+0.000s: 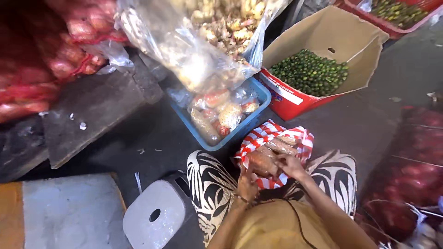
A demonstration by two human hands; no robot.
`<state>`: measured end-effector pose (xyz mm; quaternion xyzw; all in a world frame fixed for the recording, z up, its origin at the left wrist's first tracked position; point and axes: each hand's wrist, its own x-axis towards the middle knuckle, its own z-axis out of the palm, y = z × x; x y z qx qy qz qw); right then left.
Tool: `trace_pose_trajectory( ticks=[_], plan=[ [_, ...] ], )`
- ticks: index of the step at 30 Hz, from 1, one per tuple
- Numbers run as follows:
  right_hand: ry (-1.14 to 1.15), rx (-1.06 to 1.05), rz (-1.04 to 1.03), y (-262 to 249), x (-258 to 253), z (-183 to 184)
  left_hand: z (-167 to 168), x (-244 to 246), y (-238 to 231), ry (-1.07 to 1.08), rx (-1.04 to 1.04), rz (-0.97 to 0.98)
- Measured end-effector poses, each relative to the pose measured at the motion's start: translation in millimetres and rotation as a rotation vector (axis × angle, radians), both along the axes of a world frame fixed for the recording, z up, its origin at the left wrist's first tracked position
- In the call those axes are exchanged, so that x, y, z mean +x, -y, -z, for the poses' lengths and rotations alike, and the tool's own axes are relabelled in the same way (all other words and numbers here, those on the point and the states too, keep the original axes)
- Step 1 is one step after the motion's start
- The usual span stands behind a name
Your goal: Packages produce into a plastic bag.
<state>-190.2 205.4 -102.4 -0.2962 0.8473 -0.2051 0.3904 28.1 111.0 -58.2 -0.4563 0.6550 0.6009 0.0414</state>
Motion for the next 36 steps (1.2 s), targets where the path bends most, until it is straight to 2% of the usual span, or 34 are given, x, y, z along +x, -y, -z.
trace_pose_trajectory(
  ticks=[2,4,5,7,9,10,11,13,14,16,18,21,22,25,27,29,32,35,36],
  plan=[
    [-0.33,-0.164,0.104,2.4,-1.4,3.9,7.5,2.7,-2.2,0.179,-0.037,0.112],
    [-0.493,-0.13,0.395,5.9,-20.6,14.4,23.8,7.3,-9.3,0.282,0.005,0.135],
    [-0.449,-0.037,0.556,5.7,-33.3,25.9,32.2,7.3,-12.6,0.319,0.038,0.134],
    [-0.121,0.089,0.878,-2.0,-57.2,60.5,41.3,-1.2,-17.1,0.333,0.075,0.031],
    [0.209,0.027,1.064,-19.9,-69.5,95.9,49.3,-13.8,-18.3,0.338,0.036,-0.077],
    [0.255,0.059,1.035,-24.0,-70.9,102.4,52.8,-19.3,-16.6,0.365,0.002,-0.084],
    [0.19,0.158,0.913,-20.3,-70.4,98.8,55.5,-23.7,-12.8,0.394,-0.028,-0.06],
    [-0.041,0.367,0.591,2.5,-66.5,70.2,55.0,-30.1,-1.2,0.422,-0.077,0.014],
    [-0.104,0.4,0.474,16.3,-63.4,50.6,51.4,-32.2,5.1,0.409,-0.088,0.027],
    [-0.135,0.36,0.296,42.0,-54.9,7.2,43.3,-34.5,15.2,0.368,-0.106,0.018],
    [-0.192,0.236,0.155,49.0,-41.1,-31.2,36.1,-35.6,23.1,0.319,-0.142,-0.005],
    [-0.345,-0.03,0.248,19.6,-39.0,-63.2,29.9,-31.4,37.5,0.206,-0.177,-0.105],
    [-0.383,-0.033,0.301,6.6,-47.1,-62.3,28.5,-28.6,40.1,0.179,-0.172,-0.138],
    [-0.372,0.173,0.291,-14.1,-73.1,-59.3,18.1,-27.9,39.1,0.129,-0.13,-0.164],
    [-0.419,0.108,0.272,-13.9,-69.5,-78.3,6.0,-35.8,35.4,0.132,-0.095,-0.111],
    [-0.472,-0.022,0.351,-15.9,-56.8,-86.0,-5.5,-37.1,31.0,0.094,-0.038,-0.129],
    [-0.413,0.033,0.353,-29.9,-55.7,-71.8,-13.1,-15.2,29.3,-0.012,-0.027,-0.268],
    [-0.45,0.003,0.381,-47.5,-71.0,-84.9,-35.0,8.1,38.7,-0.149,-0.095,-0.306],
    [-0.472,-0.027,0.432,-52.8,-74.1,-84.5,-27.2,22.2,41.8,-0.192,-0.149,-0.323]
  ],
)
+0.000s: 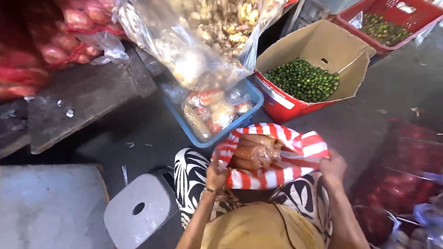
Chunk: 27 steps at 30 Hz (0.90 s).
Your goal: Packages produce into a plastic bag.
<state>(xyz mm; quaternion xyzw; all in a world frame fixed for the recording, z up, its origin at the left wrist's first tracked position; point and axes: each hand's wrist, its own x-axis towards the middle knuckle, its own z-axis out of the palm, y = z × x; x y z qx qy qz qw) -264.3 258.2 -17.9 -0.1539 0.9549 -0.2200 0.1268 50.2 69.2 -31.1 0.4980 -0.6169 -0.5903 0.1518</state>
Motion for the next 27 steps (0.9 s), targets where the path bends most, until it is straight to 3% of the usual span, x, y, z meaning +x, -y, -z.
trace_pose_trajectory(
  ticks=[3,6,8,10,13,16,19,23,27],
  plan=[
    [0.003,-0.024,0.105,5.9,-14.7,18.9,33.9,27.4,12.3,-0.023,0.024,-0.05],
    [0.047,0.087,0.1,36.2,-38.6,29.5,59.9,29.7,10.4,0.008,0.087,0.057],
    [0.126,0.239,-0.043,51.7,-49.8,19.9,57.3,27.3,0.6,0.028,0.088,0.163],
    [0.137,0.212,-0.298,70.7,-46.0,-1.3,48.3,23.3,-8.2,0.036,0.081,0.251],
    [0.044,-0.077,-0.569,135.9,16.0,-50.3,37.6,18.6,-16.1,0.065,0.078,0.352],
    [0.286,-0.37,-0.791,216.0,105.4,-54.7,33.5,14.9,-18.7,0.169,0.095,0.439],
    [0.515,-0.154,-0.973,299.2,174.0,-16.7,31.2,15.9,-18.1,0.201,0.082,0.461],
    [0.345,0.249,-0.866,358.8,226.9,21.8,23.5,26.0,-17.9,0.227,0.016,0.432],
    [0.378,0.189,-0.742,356.3,233.5,38.2,24.4,38.5,-21.3,0.265,0.006,0.418]
  ],
)
